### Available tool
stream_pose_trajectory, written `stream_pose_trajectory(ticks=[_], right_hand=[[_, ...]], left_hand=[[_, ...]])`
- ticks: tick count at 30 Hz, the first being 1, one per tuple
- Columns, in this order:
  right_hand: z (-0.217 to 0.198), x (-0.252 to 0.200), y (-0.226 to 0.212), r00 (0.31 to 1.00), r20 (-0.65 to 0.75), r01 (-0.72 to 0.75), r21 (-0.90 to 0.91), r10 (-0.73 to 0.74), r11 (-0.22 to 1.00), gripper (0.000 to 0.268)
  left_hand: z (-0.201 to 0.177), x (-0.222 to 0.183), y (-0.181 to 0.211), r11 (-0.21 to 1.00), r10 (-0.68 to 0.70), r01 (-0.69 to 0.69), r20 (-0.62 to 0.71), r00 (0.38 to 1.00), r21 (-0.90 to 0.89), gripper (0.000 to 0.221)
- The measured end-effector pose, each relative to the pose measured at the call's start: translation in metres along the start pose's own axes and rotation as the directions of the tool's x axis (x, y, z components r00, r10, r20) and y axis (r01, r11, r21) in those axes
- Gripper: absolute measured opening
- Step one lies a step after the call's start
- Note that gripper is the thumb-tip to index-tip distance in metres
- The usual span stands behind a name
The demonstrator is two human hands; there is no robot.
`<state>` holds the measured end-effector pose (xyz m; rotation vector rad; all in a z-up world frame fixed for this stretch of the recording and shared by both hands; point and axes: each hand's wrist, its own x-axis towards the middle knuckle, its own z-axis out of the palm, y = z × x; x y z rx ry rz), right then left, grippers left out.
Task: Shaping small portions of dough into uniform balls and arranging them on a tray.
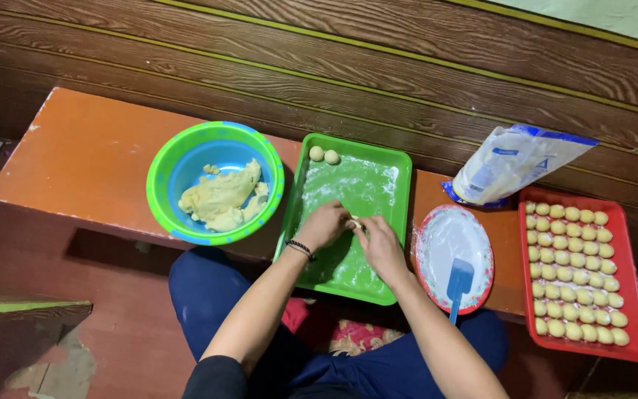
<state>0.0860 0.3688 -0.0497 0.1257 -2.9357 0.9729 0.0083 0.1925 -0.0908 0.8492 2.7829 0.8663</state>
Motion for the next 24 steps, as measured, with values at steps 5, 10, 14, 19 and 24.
stream_pose_trajectory(ticks=[5, 10, 14, 19, 24], right_hand=[[0.027, 0.017, 0.037, 0.981, 0.003, -0.194, 0.131, 0.196, 0.972, 0.023], [0.029, -0.006, 0.005, 0.984, -0.067, 0.134, -0.333, -0.165, 0.933, 0.047], [0.028, -0.023, 0.007, 0.976, 0.052, 0.212, -0.437, -0.211, 0.874, 0.059], [0.018, -0.004, 0.025, 0.974, 0.172, 0.210, -0.416, -0.151, 0.885, 0.061], [0.020, 0.009, 0.048, 0.939, 0.152, 0.342, -0.451, -0.307, 0.824, 0.049]], left_hand=[[0.008, 0.010, -0.003, 0.914, -0.270, 0.282, 0.082, 0.960, -0.292, 0.017], [0.013, -0.010, 0.012, 0.987, -0.061, 0.082, -0.153, 0.986, 0.139, 0.014], [-0.008, -0.056, 0.039, 0.893, 0.204, -0.107, -0.180, 0.962, 0.437, 0.046], [0.009, -0.035, 0.018, 0.885, 0.191, -0.092, -0.175, 0.966, 0.457, 0.043], [0.021, -0.020, -0.008, 0.900, 0.117, -0.028, -0.181, 0.977, 0.434, 0.033]])
